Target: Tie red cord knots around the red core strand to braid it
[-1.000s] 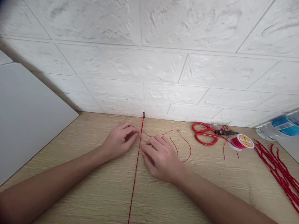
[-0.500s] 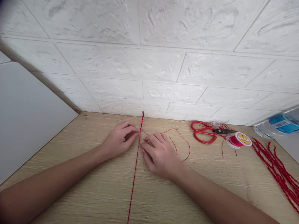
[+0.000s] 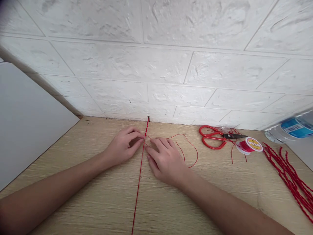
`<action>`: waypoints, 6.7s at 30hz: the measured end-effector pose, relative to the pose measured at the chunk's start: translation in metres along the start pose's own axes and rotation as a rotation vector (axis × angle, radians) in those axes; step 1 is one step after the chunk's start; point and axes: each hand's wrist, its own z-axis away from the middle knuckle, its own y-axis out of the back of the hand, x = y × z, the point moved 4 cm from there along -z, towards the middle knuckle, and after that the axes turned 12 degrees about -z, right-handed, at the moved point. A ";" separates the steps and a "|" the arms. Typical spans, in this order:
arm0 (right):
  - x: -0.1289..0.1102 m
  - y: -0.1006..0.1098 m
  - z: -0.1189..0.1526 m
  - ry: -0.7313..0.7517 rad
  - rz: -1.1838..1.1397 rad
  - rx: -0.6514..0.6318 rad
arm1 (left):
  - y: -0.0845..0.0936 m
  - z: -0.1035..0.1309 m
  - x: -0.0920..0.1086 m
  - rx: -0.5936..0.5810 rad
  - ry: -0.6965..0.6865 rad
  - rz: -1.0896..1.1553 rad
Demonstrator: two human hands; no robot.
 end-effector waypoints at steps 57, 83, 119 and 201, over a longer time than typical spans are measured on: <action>-0.001 -0.005 -0.001 -0.019 0.026 -0.072 | -0.005 -0.006 -0.017 -0.075 0.232 0.277; -0.001 -0.003 -0.002 -0.034 0.022 -0.080 | -0.003 -0.004 -0.014 -0.180 0.224 -0.044; -0.001 -0.002 -0.003 -0.034 0.017 -0.075 | 0.015 0.003 -0.009 0.199 0.312 -0.166; 0.000 0.001 -0.002 -0.053 -0.024 -0.002 | 0.005 -0.001 -0.012 -0.035 0.261 -0.186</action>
